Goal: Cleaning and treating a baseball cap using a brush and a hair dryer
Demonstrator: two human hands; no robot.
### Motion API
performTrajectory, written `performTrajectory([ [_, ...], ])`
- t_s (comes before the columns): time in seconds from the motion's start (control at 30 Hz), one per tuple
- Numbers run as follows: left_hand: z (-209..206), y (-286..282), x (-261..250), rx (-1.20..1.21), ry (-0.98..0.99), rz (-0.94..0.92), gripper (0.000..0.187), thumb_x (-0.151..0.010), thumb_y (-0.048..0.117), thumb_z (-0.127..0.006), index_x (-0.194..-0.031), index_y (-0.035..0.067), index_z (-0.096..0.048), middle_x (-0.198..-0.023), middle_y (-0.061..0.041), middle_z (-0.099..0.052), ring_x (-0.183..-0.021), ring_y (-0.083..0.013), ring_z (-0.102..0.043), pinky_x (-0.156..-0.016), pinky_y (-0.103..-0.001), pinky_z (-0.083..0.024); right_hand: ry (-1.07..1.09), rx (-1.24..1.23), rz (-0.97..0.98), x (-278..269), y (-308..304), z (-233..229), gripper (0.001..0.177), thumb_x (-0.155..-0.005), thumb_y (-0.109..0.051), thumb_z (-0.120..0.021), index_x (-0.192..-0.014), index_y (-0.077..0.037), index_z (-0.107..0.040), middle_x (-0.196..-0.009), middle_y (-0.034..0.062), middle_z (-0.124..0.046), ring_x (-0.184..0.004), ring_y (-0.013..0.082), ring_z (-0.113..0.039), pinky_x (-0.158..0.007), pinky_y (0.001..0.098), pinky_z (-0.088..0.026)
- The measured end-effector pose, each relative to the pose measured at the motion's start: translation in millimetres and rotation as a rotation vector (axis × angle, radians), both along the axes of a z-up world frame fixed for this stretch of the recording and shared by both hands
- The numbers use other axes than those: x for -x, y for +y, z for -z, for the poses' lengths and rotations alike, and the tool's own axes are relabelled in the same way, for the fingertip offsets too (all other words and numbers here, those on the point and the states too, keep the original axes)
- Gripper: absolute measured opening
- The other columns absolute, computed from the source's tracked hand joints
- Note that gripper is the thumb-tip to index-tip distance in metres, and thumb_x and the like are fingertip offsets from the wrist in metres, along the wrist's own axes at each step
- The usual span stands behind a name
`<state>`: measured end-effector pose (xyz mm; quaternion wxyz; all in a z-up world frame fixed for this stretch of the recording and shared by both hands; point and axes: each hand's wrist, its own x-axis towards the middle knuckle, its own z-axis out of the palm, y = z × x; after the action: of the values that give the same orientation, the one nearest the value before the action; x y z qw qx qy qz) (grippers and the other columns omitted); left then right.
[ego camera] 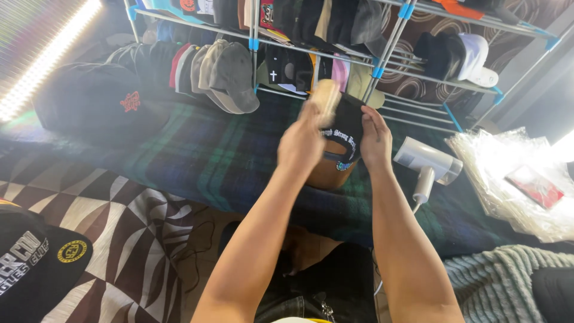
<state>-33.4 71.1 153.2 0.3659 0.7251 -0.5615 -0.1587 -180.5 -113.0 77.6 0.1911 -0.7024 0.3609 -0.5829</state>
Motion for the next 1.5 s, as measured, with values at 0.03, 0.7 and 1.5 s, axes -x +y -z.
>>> performTrajectory([
  [0.03,3,26,-7,-0.063,-0.018,-0.048,0.048,-0.108,0.022,-0.038,-0.156,0.029,-0.041,-0.147,-0.006,-0.059,-0.140,-0.0291,-0.050,-0.123,-0.040,-0.024,-0.027,0.063,-0.006,1,3,1,0.027,-0.106,-0.019,-0.057,-0.128,-0.012,-0.071,-0.131,0.0168,-0.067,-0.128,0.0377,-0.059,-0.106,0.0476,-0.045],
  [0.7,120,-34,4,0.658,0.353,-0.403,0.054,-0.103,0.034,-0.050,-0.154,0.018,-0.042,-0.126,-0.025,-0.066,-0.111,-0.0389,-0.066,-0.091,-0.046,-0.055,0.011,-0.119,0.037,-10,38,-12,0.034,-0.108,-0.036,-0.050,-0.135,-0.019,-0.060,-0.149,0.0099,-0.055,-0.141,0.0380,-0.046,-0.117,0.0519,-0.037],
  [1.5,157,-202,-132,0.263,-0.124,-0.102,0.029,-0.096,0.041,-0.048,-0.108,0.027,-0.070,-0.087,-0.006,-0.074,-0.092,-0.0302,-0.074,-0.078,-0.046,-0.061,0.004,-0.155,0.077,-14,44,-16,0.035,-0.102,-0.036,-0.052,-0.132,-0.023,-0.061,-0.147,0.0055,-0.057,-0.139,0.0352,-0.048,-0.116,0.0502,-0.038],
])
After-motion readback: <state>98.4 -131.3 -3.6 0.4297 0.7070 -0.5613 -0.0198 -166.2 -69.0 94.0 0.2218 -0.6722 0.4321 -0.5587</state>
